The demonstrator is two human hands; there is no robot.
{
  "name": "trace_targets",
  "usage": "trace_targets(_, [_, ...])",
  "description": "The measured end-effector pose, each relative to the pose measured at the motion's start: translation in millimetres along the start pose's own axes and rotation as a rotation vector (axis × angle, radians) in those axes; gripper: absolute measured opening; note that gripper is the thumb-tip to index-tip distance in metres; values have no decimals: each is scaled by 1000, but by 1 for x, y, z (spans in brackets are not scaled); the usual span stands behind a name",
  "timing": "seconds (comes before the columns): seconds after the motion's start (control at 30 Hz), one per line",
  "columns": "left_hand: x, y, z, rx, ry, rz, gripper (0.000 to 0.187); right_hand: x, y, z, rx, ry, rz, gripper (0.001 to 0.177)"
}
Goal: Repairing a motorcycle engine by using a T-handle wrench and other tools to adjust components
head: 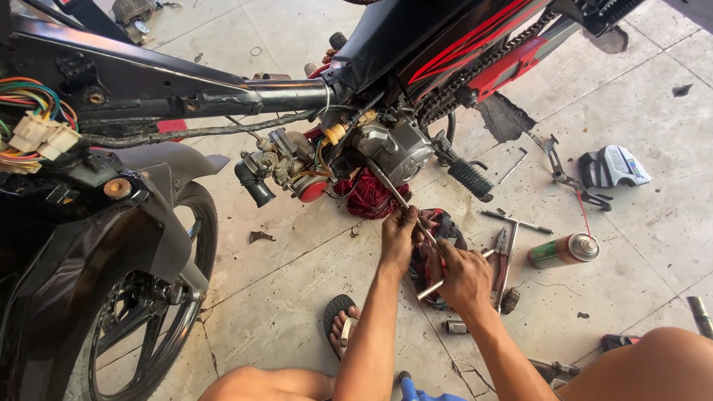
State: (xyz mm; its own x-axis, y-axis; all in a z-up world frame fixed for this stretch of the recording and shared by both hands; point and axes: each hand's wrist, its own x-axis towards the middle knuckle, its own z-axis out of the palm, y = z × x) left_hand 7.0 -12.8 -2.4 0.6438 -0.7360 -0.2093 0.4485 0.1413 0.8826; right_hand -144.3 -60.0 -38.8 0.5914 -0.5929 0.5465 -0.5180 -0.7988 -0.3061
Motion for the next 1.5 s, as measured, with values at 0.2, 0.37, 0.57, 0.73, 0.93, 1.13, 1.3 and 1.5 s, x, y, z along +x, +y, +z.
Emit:
trace_targets(0.2, [-32, -81, 36, -208, 49, -129, 45, 32, -47, -54, 678, -144, 484, 22])
trace_targets(0.37, [-49, -22, 41, 224, -117, -168, 71, 18, -33, -33, 763, -180, 655, 22])
trace_targets(0.57, [-49, 1, 38, 551, -225, -236, 85, 13, -28, -22, 939, -177, 804, 23])
trace_targets(0.73, [-37, -17, 23, 611, -215, -341, 108, 13, -29, -49, 947, -242, 769, 30])
trace_targets(0.93, [7, -47, -22, -197, -65, -85, 17, -39, -5, -57, 417, -410, 462, 22])
trace_targets(1.13, [44, -110, -2, -70, -48, -102, 16, -48, 15, -49, 282, -388, 492, 26])
trace_targets(1.3, [67, -107, 0, -271, -136, -72, 91, -31, 24, -38, 283, -375, 418, 32])
trace_targets(1.5, [100, -100, -5, -435, -141, -167, 83, -30, 20, -35, 202, -384, 418, 27])
